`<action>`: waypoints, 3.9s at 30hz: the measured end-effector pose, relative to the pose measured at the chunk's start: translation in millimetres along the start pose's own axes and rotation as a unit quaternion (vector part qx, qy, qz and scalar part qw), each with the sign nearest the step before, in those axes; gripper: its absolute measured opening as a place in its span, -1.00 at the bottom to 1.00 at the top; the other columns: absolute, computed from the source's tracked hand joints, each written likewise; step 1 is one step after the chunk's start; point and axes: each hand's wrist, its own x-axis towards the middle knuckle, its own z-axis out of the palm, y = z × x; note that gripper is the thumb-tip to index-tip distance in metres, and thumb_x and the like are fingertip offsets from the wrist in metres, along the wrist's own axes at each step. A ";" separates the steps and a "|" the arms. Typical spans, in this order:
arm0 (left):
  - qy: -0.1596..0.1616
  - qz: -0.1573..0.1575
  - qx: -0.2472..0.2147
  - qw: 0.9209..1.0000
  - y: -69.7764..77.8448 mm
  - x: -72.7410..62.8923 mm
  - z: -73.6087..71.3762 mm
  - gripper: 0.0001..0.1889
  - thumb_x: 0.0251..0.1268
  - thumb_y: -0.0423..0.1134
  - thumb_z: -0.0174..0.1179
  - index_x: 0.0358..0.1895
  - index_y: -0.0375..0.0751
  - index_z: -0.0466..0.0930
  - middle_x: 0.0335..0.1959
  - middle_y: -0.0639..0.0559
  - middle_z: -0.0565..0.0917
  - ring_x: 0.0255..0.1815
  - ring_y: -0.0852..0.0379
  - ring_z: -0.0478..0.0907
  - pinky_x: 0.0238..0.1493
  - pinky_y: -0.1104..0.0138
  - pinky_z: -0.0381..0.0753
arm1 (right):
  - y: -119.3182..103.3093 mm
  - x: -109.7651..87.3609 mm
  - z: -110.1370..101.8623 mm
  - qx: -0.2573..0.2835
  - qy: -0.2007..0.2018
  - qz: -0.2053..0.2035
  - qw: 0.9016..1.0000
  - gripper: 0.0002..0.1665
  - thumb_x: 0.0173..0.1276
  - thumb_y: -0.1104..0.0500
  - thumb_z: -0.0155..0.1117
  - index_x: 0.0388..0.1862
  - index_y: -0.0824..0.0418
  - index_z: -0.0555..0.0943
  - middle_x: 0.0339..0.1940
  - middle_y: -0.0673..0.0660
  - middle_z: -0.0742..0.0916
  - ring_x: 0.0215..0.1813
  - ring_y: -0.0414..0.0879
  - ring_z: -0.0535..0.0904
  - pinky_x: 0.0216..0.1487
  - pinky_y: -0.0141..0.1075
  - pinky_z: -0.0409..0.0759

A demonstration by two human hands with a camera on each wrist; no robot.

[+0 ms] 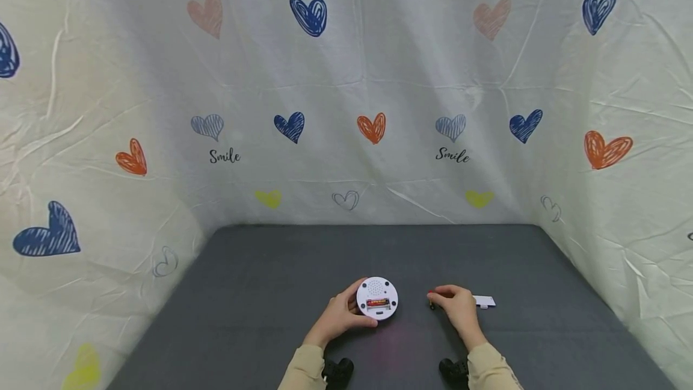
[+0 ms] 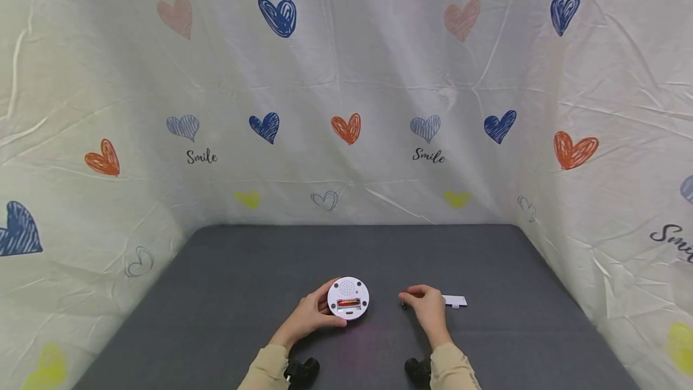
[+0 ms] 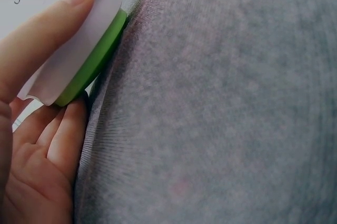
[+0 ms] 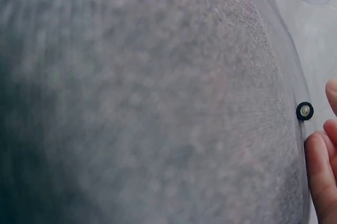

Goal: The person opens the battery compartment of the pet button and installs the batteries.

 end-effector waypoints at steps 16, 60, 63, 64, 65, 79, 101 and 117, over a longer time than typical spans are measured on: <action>-0.001 -0.005 -0.007 1.000 5.7 -2.9 0.3 -0.03 -0.18 -0.44 0.47 0.40 -0.27 0.12 0.21 -0.19 0.39 0.15 0.02 0.42 0.01 0.36 0.49 | -12.1 4.3 1.8 -0.107 -0.023 0.000 0.994 -0.77 -0.12 0.28 0.52 -0.49 0.38 0.66 -0.55 0.11 0.67 -0.53 -0.11 0.50 -0.53 -0.26 0.46; 0.000 -0.003 -0.011 1.000 3.7 -1.5 1.1 -0.03 -0.18 -0.41 0.48 0.40 -0.22 0.12 0.23 -0.15 0.38 0.15 0.07 0.41 0.02 0.35 0.49 | -36.2 -2.8 24.7 0.257 -0.121 0.003 0.959 -0.62 0.05 0.54 0.30 -0.10 0.57 0.51 -0.34 0.28 0.65 -0.32 -0.07 0.60 -0.28 -0.29 0.62; 0.001 -0.005 -0.008 1.000 4.2 -2.0 1.1 -0.03 -0.17 -0.39 0.48 0.40 -0.21 0.13 0.23 -0.14 0.38 0.15 0.07 0.41 0.02 0.35 0.49 | -38.5 -3.8 28.1 0.255 -0.126 -0.008 0.959 -0.61 0.05 0.52 0.31 -0.10 0.58 0.50 -0.34 0.27 0.65 -0.32 -0.05 0.60 -0.27 -0.27 0.62; 0.000 -0.005 -0.008 1.000 4.2 -2.0 1.0 -0.03 -0.17 -0.39 0.48 0.40 -0.21 0.13 0.23 -0.14 0.38 0.15 0.07 0.41 0.02 0.35 0.49 | -38.8 -4.0 29.3 0.252 -0.127 -0.012 0.959 -0.61 0.06 0.51 0.31 -0.10 0.58 0.50 -0.34 0.27 0.65 -0.31 -0.05 0.60 -0.27 -0.27 0.62; 0.000 -0.006 -0.008 1.000 4.1 -2.0 1.0 -0.03 -0.17 -0.39 0.48 0.40 -0.21 0.13 0.23 -0.14 0.38 0.15 0.07 0.41 0.02 0.35 0.49 | -39.2 -4.1 30.3 0.249 -0.129 -0.014 0.960 -0.62 0.06 0.51 0.32 -0.10 0.58 0.49 -0.34 0.27 0.65 -0.31 -0.06 0.60 -0.27 -0.27 0.62; -0.003 -0.020 -0.007 1.000 7.6 -2.0 0.2 -0.04 -0.15 -0.41 0.47 0.39 -0.33 0.11 0.24 -0.21 0.36 0.16 0.01 0.40 0.00 0.33 0.50 | -50.8 -10.2 41.7 0.238 -0.171 -0.039 0.955 -0.76 0.09 0.49 0.29 -0.25 0.48 0.49 -0.28 0.32 0.66 -0.25 -0.07 0.58 -0.23 -0.38 0.54; -0.010 -0.017 -0.013 1.000 30.5 -11.3 3.5 -0.10 -0.10 -0.38 0.45 0.38 -0.27 0.15 0.22 -0.20 0.37 0.17 0.00 0.40 0.00 0.29 0.52 | -91.6 -33.9 47.2 0.179 -0.303 -0.103 0.930 -0.81 0.16 0.44 0.28 -0.27 0.50 0.49 -0.24 0.34 0.64 -0.18 0.17 0.60 -0.22 -0.38 0.58; -0.008 -0.005 0.005 1.000 34.6 -12.7 2.5 -0.06 -0.10 -0.31 0.46 0.39 -0.36 0.10 0.25 -0.26 0.33 0.21 -0.05 0.36 0.04 0.30 0.48 | -60.1 -25.0 68.6 0.006 -0.229 -0.242 0.943 -0.78 0.04 0.37 0.41 -0.42 0.16 0.55 -0.43 -0.06 0.61 -0.40 -0.26 0.54 -0.40 -0.40 0.55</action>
